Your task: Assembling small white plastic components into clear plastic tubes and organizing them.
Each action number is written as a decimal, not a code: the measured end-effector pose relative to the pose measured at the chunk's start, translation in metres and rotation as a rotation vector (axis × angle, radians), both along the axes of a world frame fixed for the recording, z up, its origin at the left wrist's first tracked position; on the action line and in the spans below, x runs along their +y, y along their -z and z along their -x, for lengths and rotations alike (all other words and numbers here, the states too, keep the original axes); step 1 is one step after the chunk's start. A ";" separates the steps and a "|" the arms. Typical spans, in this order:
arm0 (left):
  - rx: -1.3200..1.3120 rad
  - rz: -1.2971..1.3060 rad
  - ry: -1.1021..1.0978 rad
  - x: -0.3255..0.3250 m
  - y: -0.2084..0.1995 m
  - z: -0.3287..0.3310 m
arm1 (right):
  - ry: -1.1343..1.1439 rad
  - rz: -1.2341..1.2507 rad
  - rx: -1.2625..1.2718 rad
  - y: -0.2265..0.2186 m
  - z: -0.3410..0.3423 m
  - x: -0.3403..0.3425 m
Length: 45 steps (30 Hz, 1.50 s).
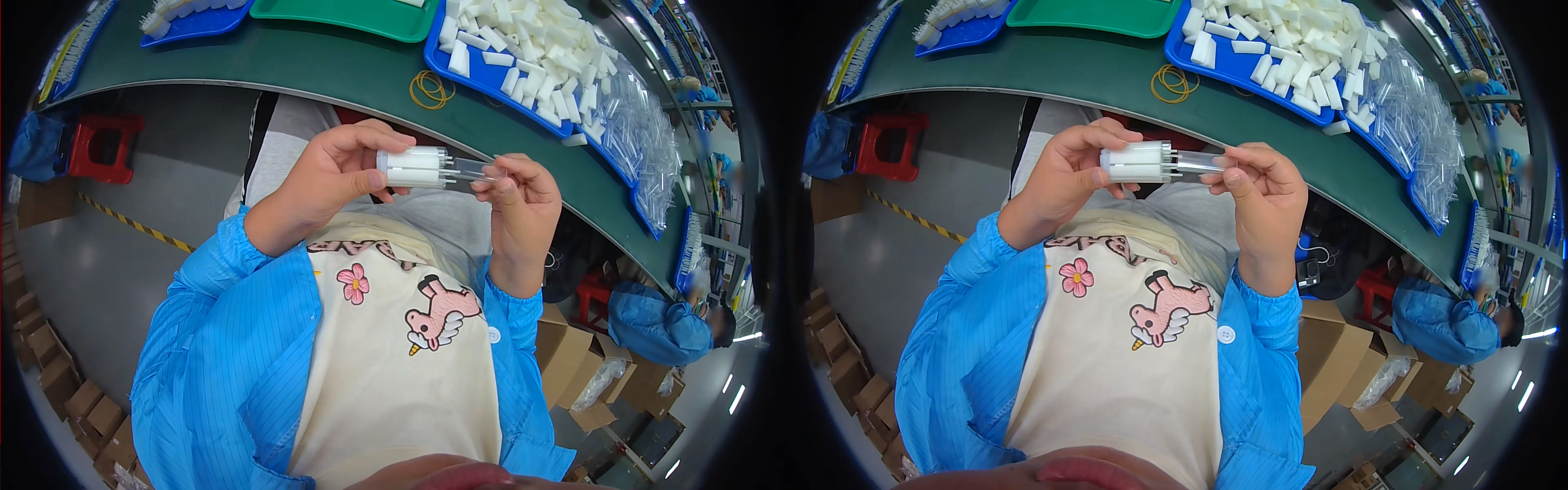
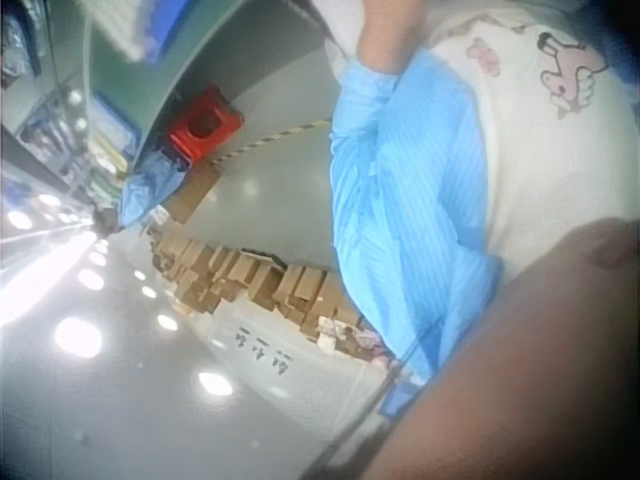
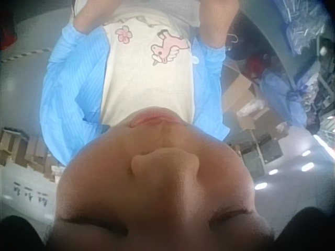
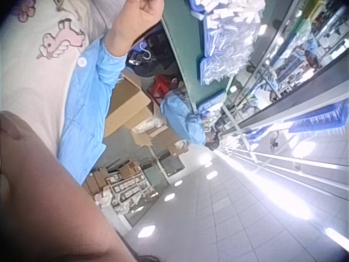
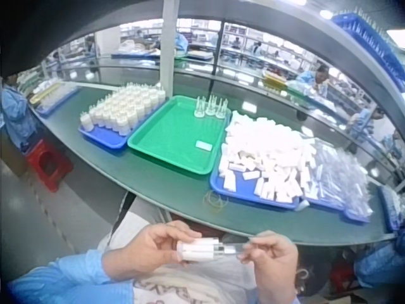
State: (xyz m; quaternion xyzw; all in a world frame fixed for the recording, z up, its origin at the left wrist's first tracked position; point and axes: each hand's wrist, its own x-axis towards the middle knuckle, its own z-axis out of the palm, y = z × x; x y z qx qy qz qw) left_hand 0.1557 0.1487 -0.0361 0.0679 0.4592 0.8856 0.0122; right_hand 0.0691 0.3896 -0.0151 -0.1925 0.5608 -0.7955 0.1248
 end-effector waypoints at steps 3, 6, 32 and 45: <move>0.015 0.011 -0.003 -0.002 0.002 -0.002 | -0.054 0.036 0.031 0.002 0.002 -0.002; -0.003 0.011 -0.013 -0.003 0.001 -0.004 | -0.116 0.006 -0.003 -0.004 0.000 -0.004; 0.062 0.010 -0.020 -0.006 0.007 -0.005 | -0.089 -0.143 0.164 -0.008 -0.016 -0.012; 0.059 0.404 0.083 -0.021 -0.013 -0.004 | 0.085 -0.020 0.328 0.038 -0.032 -0.018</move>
